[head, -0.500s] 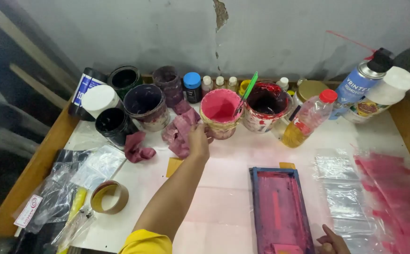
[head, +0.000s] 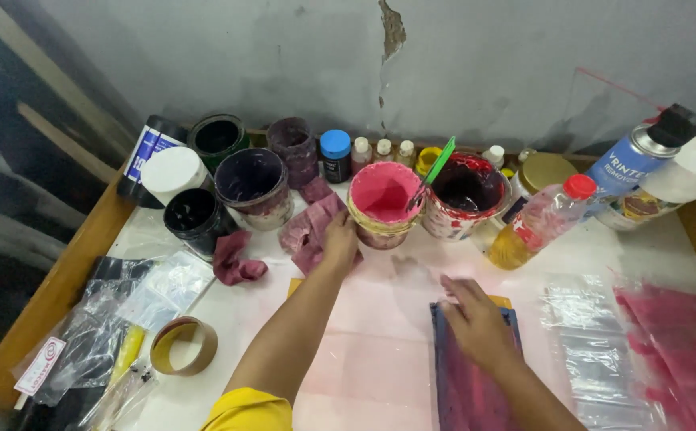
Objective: Mixing and stirring pink ink in a plastic container using a spatula on a workbench.
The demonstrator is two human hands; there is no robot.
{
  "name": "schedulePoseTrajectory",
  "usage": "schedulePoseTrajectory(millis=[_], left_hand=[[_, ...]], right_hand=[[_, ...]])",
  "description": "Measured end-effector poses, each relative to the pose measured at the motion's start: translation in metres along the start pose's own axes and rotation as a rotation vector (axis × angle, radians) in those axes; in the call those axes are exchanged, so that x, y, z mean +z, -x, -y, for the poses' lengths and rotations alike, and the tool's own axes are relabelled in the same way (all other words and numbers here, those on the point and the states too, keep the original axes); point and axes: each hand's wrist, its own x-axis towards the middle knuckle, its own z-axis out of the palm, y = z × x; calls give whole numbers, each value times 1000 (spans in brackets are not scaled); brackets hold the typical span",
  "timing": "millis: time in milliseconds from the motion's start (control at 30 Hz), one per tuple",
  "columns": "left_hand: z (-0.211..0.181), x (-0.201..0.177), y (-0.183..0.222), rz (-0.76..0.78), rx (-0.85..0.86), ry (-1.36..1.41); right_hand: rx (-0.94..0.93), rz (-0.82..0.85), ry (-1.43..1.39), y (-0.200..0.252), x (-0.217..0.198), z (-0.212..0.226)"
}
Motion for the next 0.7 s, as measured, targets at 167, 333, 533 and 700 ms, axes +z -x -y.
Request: schedulePoseTrajectory(millis=[167,333,533,700], left_hand=[[-20,2,20,-21,-63,61],[37,13,-23,-56,-44,109],[4,0,5,-100,63,179],[-51,-35,73,86,-53,767]], right_hand=[[252,165,-161,-105,52,-21],[287,246,-194,-124,70,15],[296,47,-588,-97,106,-9],[-62,-201,-724,-34,71,60]])
